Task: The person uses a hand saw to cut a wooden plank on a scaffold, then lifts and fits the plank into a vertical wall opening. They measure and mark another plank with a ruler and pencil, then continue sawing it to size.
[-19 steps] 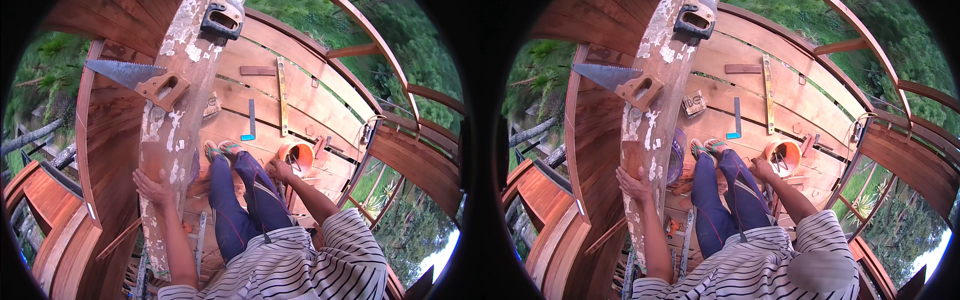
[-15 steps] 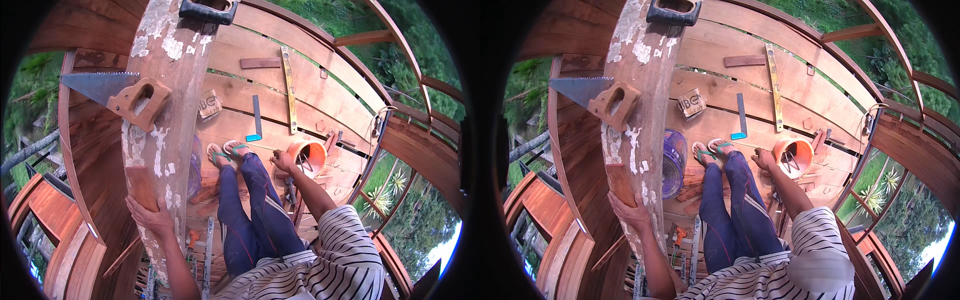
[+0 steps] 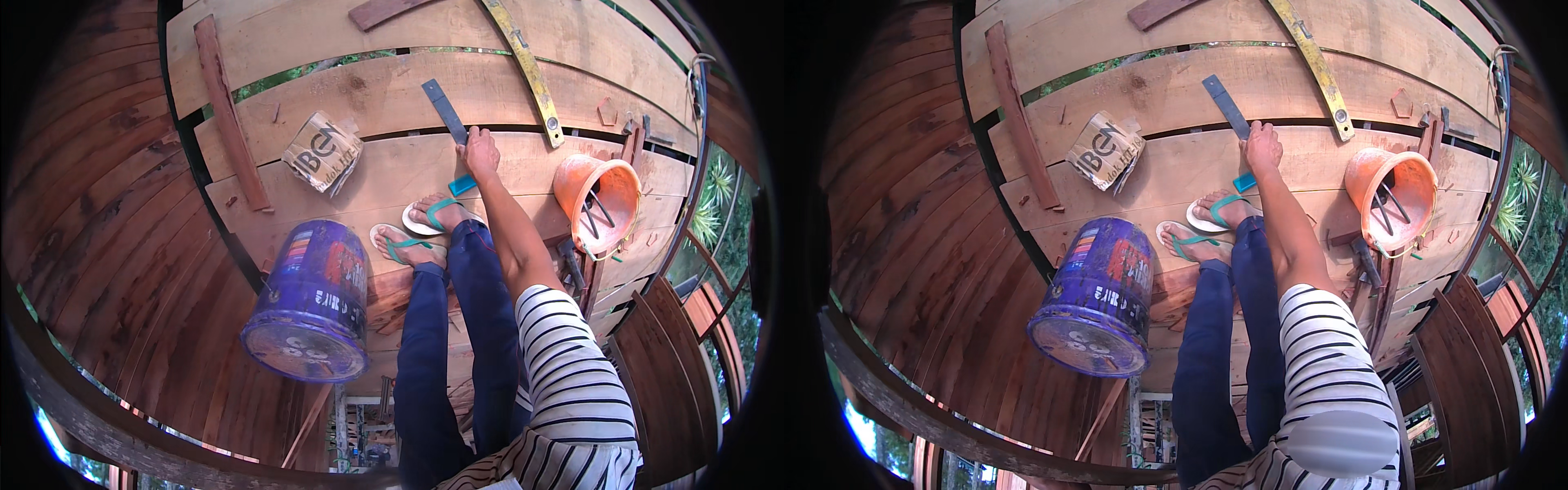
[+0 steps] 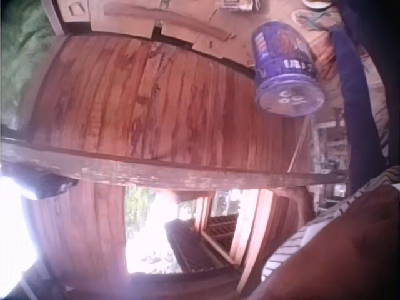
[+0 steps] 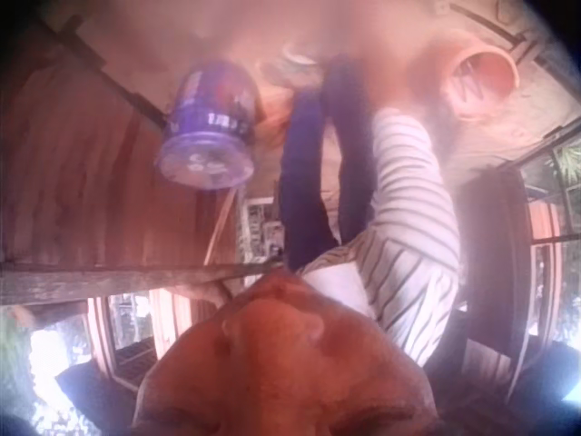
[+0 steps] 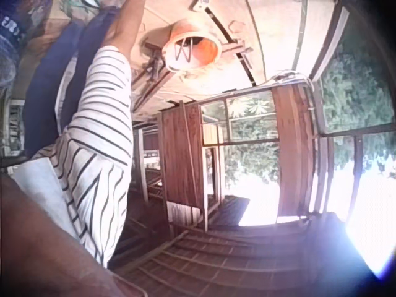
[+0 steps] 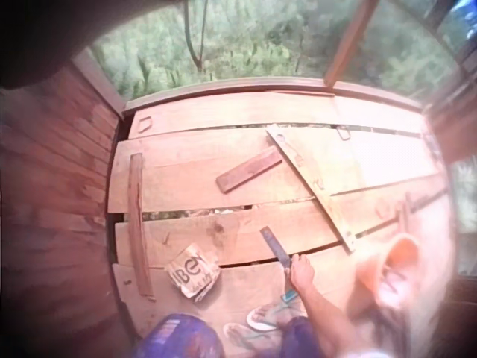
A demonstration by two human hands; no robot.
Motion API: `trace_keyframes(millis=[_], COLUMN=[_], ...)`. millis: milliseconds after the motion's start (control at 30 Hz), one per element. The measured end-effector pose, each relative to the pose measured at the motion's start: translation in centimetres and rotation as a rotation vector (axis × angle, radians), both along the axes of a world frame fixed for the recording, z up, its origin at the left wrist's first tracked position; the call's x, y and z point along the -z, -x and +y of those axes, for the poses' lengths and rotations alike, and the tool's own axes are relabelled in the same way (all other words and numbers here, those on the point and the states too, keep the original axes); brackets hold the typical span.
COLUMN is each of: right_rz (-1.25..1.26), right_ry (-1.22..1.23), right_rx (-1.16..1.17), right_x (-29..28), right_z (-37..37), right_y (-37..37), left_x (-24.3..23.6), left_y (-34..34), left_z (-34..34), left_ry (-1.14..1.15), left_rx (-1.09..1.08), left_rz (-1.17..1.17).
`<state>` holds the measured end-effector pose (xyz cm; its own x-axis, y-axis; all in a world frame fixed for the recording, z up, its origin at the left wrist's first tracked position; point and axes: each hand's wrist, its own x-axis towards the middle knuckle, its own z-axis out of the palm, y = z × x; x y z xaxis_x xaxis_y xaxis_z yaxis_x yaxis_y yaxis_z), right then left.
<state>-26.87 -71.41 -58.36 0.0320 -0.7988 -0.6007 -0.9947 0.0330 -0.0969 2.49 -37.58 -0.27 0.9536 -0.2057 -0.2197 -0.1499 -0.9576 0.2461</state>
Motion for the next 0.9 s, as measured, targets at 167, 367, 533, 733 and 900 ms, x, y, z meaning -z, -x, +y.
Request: trace_keyframes(millis=[167,367,533,733,900], right_rz=[-0.153,-0.471,-0.940,-0.922,-0.946], right_ry=[-0.198,0.003,-0.136,-0.654,-0.772], right_rx=[0.031,0.007,0.167,-0.274,-0.380], right_x=[-1.3,-19.9,-44.7,-65.6,-63.8], right_z=[-1.0,-0.1,2.6,9.3,20.1], right_y=[2.1,0.1,-2.6,-10.4,-17.3], left_x=[-0.7,-0.9,-1.7,-4.7,-7.2], left_y=[-0.6,-1.4,-0.9,-1.8,-2.1], left_z=[1.7,1.7,3.2,3.0,1.6], left_ry=[0.044,0.317,0.561,0.286,0.302], left_rx=[-0.095,-0.088,-0.138,0.014,-0.020], left_rz=[0.078,-0.041,-0.126,-0.163,-0.127])
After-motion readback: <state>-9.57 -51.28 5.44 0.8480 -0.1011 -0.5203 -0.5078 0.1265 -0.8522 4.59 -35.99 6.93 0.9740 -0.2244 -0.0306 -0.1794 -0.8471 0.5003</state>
